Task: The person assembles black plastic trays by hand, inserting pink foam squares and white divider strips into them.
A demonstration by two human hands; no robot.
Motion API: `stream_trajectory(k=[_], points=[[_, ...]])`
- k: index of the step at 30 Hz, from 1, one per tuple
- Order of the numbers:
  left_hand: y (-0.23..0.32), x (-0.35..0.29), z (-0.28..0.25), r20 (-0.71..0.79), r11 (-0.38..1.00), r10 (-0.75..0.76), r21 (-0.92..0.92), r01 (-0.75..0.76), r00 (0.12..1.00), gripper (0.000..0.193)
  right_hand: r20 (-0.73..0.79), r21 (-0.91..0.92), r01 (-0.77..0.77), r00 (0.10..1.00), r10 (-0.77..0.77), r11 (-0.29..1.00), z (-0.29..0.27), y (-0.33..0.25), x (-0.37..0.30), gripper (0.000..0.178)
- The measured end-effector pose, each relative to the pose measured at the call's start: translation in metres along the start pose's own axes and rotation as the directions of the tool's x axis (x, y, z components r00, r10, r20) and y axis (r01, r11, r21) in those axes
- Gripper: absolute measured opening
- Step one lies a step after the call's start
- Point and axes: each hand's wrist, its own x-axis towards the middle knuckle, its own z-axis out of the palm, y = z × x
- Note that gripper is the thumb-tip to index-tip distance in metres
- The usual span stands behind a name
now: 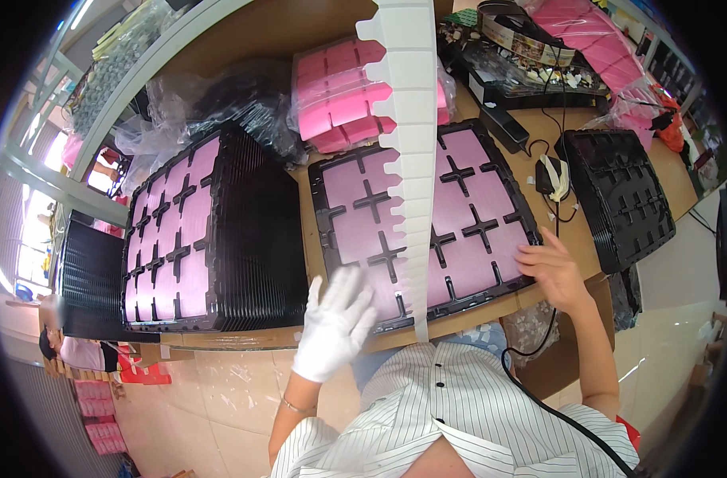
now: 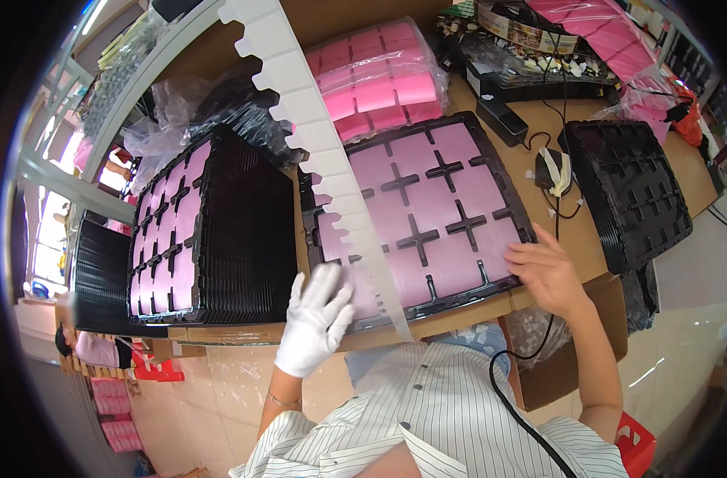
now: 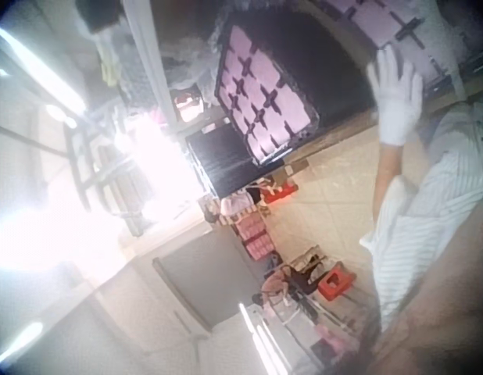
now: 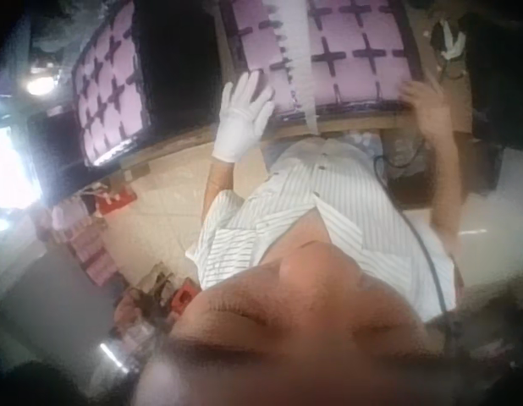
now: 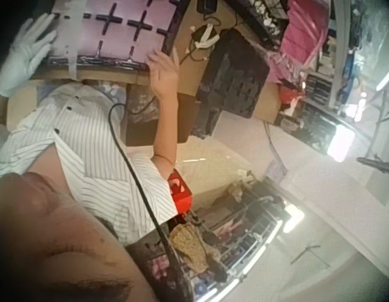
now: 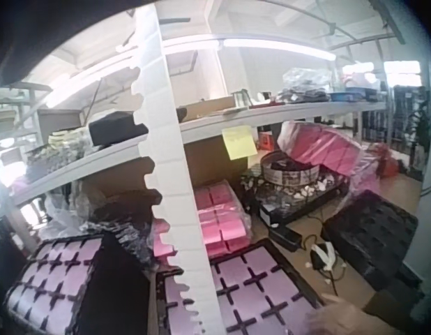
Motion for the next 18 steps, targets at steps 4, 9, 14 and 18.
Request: stream_trajectory(k=[4,9,14,18], points=[[0.002,-0.021,0.031,-0.063,0.508,-0.634,-0.786,0.353,0.771,0.060,-0.250,0.479,-0.251,0.880,0.405,0.841,0.024,0.010,-0.005,0.058],[0.006,-0.012,0.003,0.176,0.367,-0.653,-0.778,0.511,0.736,0.072,-0.224,0.829,-0.127,0.818,0.530,0.545,0.048,0.021,-0.004,0.073],[0.026,-0.011,-0.025,-0.099,0.345,-0.682,-0.917,0.199,0.725,0.074,-0.294,0.935,0.354,0.795,0.530,-0.013,0.046,0.013,-0.007,0.073],[0.035,-0.031,-0.092,-0.418,0.637,-0.680,-0.744,0.202,0.602,0.059,-0.284,0.654,0.597,0.763,0.581,-0.465,0.038,0.006,-0.014,0.074]])
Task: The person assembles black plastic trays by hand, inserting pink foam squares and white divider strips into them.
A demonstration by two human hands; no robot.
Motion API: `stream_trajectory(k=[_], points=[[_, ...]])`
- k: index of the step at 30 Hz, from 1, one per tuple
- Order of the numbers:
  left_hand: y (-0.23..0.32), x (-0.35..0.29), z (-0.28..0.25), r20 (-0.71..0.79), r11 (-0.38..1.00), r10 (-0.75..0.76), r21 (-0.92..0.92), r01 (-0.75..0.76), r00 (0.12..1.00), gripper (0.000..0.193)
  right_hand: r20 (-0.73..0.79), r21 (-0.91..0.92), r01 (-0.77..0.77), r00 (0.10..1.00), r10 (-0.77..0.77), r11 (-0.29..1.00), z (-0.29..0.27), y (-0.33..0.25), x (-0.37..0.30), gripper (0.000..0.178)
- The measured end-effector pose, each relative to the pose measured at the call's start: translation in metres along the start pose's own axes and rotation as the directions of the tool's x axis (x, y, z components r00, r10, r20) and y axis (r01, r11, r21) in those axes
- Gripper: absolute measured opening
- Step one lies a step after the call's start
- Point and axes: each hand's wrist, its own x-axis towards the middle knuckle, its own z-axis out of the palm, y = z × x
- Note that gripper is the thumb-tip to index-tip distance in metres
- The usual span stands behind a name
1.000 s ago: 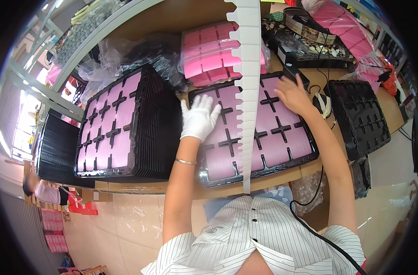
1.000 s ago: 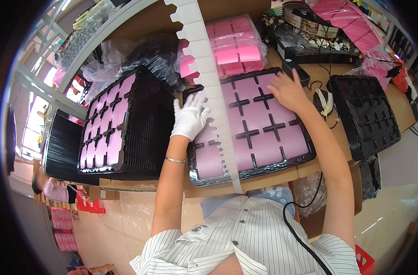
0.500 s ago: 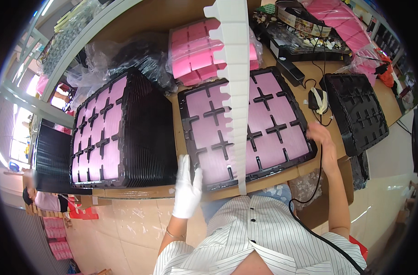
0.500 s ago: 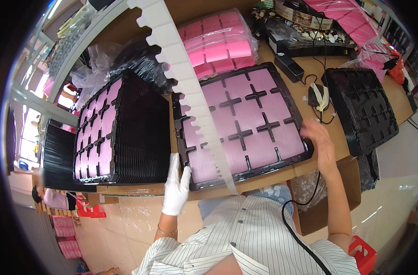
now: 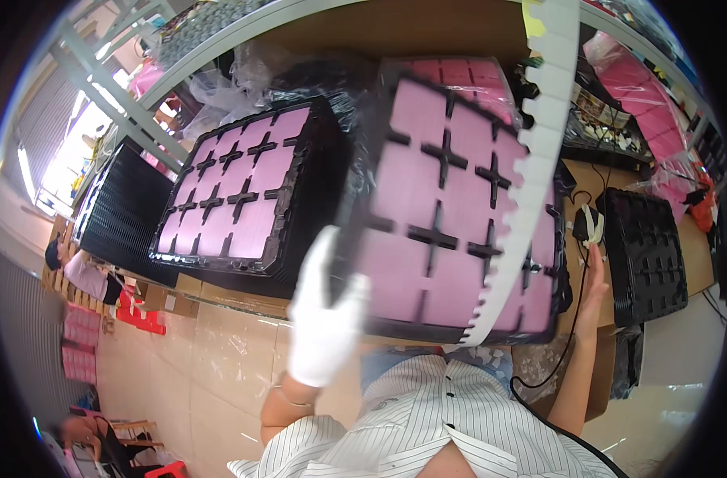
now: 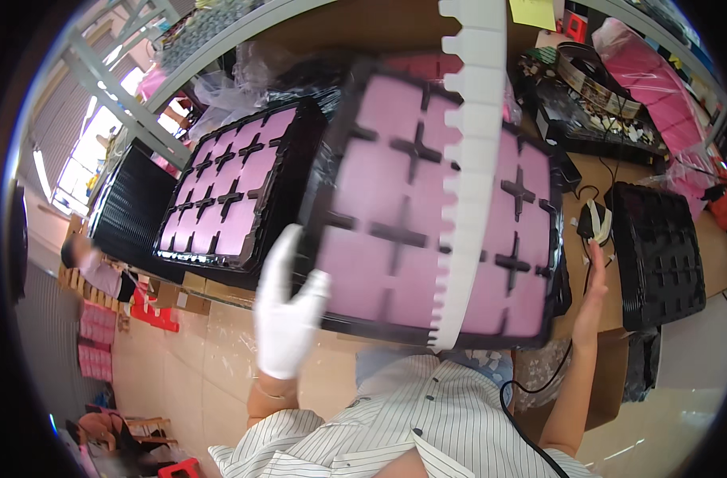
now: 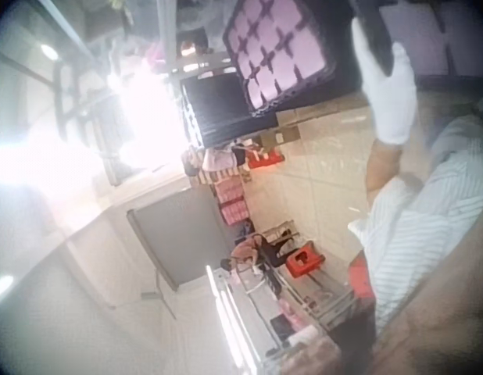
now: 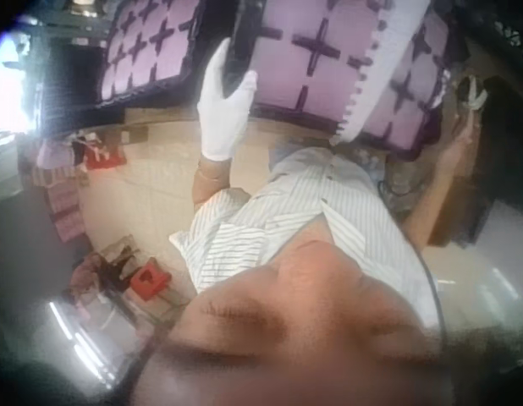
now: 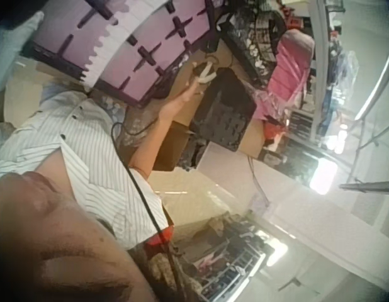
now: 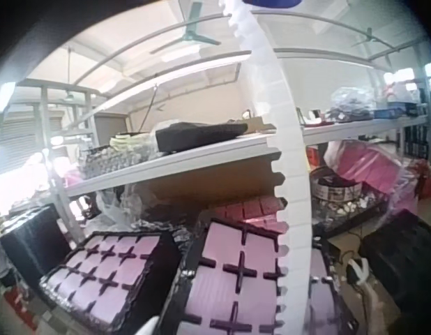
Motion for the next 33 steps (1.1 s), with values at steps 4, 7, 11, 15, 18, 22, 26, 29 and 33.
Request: stream_trajectory(k=[4,7,11,15,18,22,26,29,33], points=[[-0.019,0.045,-0.091,-0.332,0.996,-0.062,-0.074,0.040,0.941,0.044,-0.100,0.569,0.056,0.995,0.001,0.820,0.020,0.000,-0.001,0.074],[-0.071,0.073,-0.174,-0.442,0.947,-0.201,-0.315,0.059,0.874,0.041,-0.166,0.864,0.119,0.985,0.053,0.489,0.043,0.000,-0.003,0.074],[-0.153,0.095,-0.260,-0.447,0.908,-0.301,-0.403,0.110,0.842,0.037,-0.138,0.905,0.092,0.987,0.081,0.416,0.015,-0.003,-0.001,0.065],[-0.202,0.106,-0.303,-0.521,0.945,-0.324,-0.220,0.242,0.790,0.035,-0.117,0.942,0.072,0.985,0.123,0.327,0.004,-0.002,0.002,0.053],[-0.220,0.122,-0.315,-0.488,0.931,-0.326,-0.017,0.365,0.809,0.040,-0.122,0.940,0.072,0.984,0.131,0.335,0.005,0.002,0.005,0.050],[-0.229,0.140,-0.319,-0.361,0.928,-0.324,0.059,0.369,0.874,0.047,-0.169,0.939,0.116,0.976,0.140,0.323,0.027,0.014,0.011,0.051],[-0.234,0.146,-0.335,-0.235,0.939,-0.313,0.069,0.337,0.920,0.048,-0.199,0.949,0.141,0.962,0.187,0.282,0.046,0.024,0.014,0.054],[-0.230,0.148,-0.339,-0.208,0.926,-0.333,0.110,0.360,0.920,0.049,-0.222,0.949,0.154,0.946,0.235,0.277,0.056,0.032,0.016,0.055],[-0.243,0.148,-0.343,-0.295,0.901,-0.265,0.264,0.345,0.918,0.042,-0.249,0.950,0.167,0.916,0.314,0.265,0.067,0.048,0.020,0.056]])
